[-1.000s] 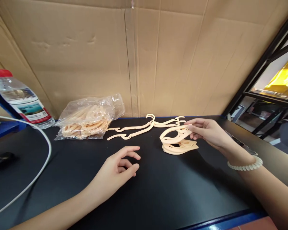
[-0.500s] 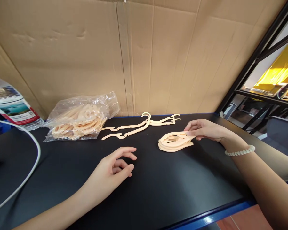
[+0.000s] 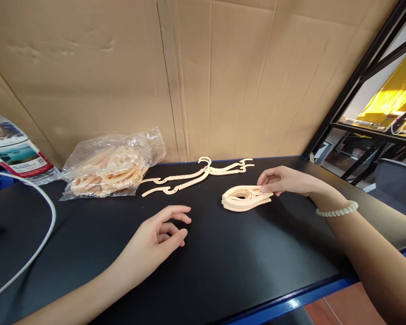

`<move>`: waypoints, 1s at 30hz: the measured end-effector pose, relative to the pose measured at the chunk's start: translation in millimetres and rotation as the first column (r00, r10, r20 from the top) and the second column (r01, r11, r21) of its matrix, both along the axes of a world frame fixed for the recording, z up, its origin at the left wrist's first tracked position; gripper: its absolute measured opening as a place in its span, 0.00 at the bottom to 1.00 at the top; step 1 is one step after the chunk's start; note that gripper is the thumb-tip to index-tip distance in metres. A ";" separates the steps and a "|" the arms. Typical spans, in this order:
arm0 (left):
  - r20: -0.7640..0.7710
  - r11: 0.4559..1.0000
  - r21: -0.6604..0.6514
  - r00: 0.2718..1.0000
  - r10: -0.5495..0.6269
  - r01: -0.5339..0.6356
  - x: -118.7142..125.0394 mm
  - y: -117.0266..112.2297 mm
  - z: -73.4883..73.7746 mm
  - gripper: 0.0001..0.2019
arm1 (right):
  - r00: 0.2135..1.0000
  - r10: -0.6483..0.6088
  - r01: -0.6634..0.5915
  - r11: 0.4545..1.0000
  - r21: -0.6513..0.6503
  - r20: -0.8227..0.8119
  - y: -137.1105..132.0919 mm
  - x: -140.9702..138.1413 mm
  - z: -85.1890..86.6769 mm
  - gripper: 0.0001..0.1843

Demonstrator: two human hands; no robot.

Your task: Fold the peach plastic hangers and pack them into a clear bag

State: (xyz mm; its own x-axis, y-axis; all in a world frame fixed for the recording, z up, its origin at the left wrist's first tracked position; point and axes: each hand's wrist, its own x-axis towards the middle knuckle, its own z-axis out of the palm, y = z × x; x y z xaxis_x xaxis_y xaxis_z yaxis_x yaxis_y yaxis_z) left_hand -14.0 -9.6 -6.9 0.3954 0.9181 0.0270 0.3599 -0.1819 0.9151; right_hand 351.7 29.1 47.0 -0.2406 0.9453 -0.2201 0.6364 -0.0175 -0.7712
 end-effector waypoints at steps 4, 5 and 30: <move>-0.031 0.999 0.042 0.999 -0.014 0.016 -0.7 -0.9 3.3 0.16 | 1.000 -0.023 0.024 0.996 0.084 -0.017 -0.8 3.9 0.2 0.21; -0.071 0.995 0.094 0.997 -0.023 0.030 -1.9 -0.4 5.6 0.16 | 0.998 -0.051 0.054 0.992 0.110 -0.032 0.4 3.8 -1.5 0.22; -0.509 0.708 0.674 0.828 0.236 0.212 -39.2 76.8 -5.4 0.16 | 0.928 -0.008 -0.203 0.828 0.523 0.373 91.4 -13.8 -47.6 0.11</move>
